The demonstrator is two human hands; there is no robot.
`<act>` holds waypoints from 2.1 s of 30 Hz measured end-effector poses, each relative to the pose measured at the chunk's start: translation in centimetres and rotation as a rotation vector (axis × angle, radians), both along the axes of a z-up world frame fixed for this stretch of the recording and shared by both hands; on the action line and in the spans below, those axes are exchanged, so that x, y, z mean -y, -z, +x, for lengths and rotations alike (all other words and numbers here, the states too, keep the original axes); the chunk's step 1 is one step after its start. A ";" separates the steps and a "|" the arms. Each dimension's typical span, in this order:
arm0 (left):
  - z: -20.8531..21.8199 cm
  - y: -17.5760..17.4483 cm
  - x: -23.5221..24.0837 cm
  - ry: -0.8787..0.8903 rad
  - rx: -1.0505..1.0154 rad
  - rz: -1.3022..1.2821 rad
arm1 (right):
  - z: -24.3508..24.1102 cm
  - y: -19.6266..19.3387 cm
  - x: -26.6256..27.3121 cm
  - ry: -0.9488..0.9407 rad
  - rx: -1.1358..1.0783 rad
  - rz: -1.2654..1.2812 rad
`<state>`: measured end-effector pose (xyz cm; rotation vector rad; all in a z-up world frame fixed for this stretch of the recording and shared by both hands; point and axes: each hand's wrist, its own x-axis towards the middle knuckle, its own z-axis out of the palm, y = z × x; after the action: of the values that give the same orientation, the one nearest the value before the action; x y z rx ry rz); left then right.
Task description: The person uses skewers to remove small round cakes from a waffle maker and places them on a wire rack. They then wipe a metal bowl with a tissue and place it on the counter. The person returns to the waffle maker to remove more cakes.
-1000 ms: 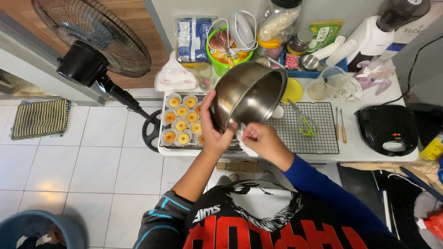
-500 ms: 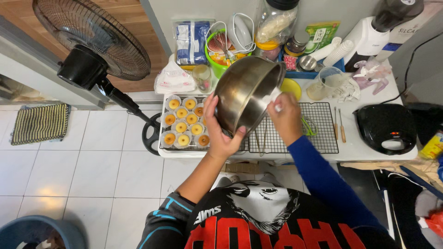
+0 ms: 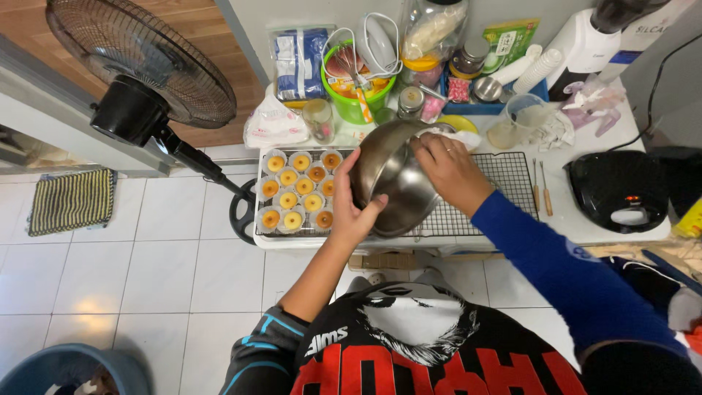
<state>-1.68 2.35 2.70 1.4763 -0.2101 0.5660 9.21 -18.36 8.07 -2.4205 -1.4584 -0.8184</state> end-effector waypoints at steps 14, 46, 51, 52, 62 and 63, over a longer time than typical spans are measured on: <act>0.6 0.3 0.7 0.104 0.040 -0.283 | -6.4 5.8 -4.5 -0.213 -1.223 0.475; 1.0 1.8 -0.1 0.108 -0.094 -0.303 | -4.0 2.9 -3.5 0.044 -0.611 0.168; 1.3 2.4 -0.6 0.146 -0.131 -0.417 | -5.0 3.2 -3.3 -0.197 -0.916 0.092; 1.3 2.7 -0.7 0.157 -0.151 -0.466 | -5.3 3.2 -3.2 -0.227 -0.993 0.060; 1.4 5.0 1.8 0.238 -0.275 -0.441 | -1.4 4.5 -4.4 0.109 -0.392 0.239; 1.2 4.7 1.2 0.242 -0.277 -0.446 | -0.8 4.6 -3.7 0.204 -0.372 0.176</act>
<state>-0.46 1.13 -2.01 1.0606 -0.0376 0.1897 8.36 -14.62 3.48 -2.4449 -0.9754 -0.4718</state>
